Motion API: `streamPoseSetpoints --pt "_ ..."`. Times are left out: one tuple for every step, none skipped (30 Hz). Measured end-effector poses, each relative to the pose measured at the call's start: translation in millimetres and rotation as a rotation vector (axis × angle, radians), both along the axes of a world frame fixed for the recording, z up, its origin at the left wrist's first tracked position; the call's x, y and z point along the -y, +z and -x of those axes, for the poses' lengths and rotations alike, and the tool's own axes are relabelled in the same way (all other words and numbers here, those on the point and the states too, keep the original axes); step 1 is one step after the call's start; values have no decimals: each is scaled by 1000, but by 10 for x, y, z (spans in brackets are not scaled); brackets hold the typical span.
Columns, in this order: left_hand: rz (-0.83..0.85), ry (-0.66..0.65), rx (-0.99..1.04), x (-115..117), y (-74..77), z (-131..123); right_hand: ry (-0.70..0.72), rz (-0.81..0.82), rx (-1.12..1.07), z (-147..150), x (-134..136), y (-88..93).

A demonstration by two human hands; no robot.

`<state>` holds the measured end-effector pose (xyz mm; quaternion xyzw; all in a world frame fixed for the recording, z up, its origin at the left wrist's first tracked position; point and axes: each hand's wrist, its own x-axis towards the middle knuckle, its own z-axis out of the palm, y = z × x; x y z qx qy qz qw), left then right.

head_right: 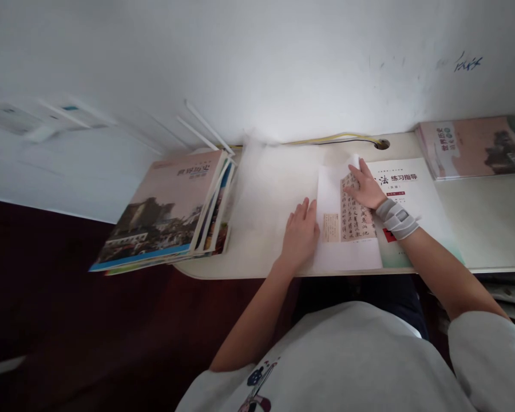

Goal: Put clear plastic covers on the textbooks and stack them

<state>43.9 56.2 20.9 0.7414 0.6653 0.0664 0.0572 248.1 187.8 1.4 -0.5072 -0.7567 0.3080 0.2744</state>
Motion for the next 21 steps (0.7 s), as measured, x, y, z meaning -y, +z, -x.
streamPoseSetpoints --pt "7 0 1 -25 1 -5 22 -10 0 -9 -5 -12" --pt "10 4 5 -53 -7 -6 42 -19 2 -17 -7 -22" --pt "9 12 11 -83 -21 -3 54 -27 9 -25 -5 -28" --pt "2 23 18 -115 -41 6 57 -37 22 -30 1 -32" --pt "-8 36 22 -146 -63 19 51 -49 42 -32 9 -35" --pt "-17 43 23 -175 -85 35 41 -62 68 -31 18 -37" --pt "-27 44 22 -200 -105 52 36 -74 93 -27 27 -42" --pt "-38 41 18 -217 -120 70 38 -88 116 -20 34 -49" --pt "-53 35 14 -227 -130 84 46 -102 134 -10 39 -60" --pt "-69 30 12 -229 -133 95 55 -117 148 -1 42 -75" --pt "-86 26 13 -223 -130 99 52 -136 159 9 42 -93" --pt "-101 26 15 -210 -122 97 36 -155 170 18 41 -114" --pt "-113 29 17 -193 -108 88 14 -172 183 25 39 -134" --pt "-121 32 18 -171 -90 72 -4 -183 195 31 38 -152" --pt "-125 34 16 -148 -71 53 -11 -190 203 35 39 -167" --pt "-125 33 12 -125 -50 31 -5 -193 204 39 43 -177" --pt "-123 28 7 -104 -31 9 7 -192 198 44 50 -181" --pt "-116 19 -1 -85 -15 -10 15 -191 190 51 59 -180" --pt "-106 11 -9 -68 -1 -25 12 -193 184 61 71 -173" --pt "-96 7 -17 -51 11 -36 2 -196 185 74 84 -161" --pt "-89 5 -22 -33 22 -44 -6 -197 192 88 98 -147"
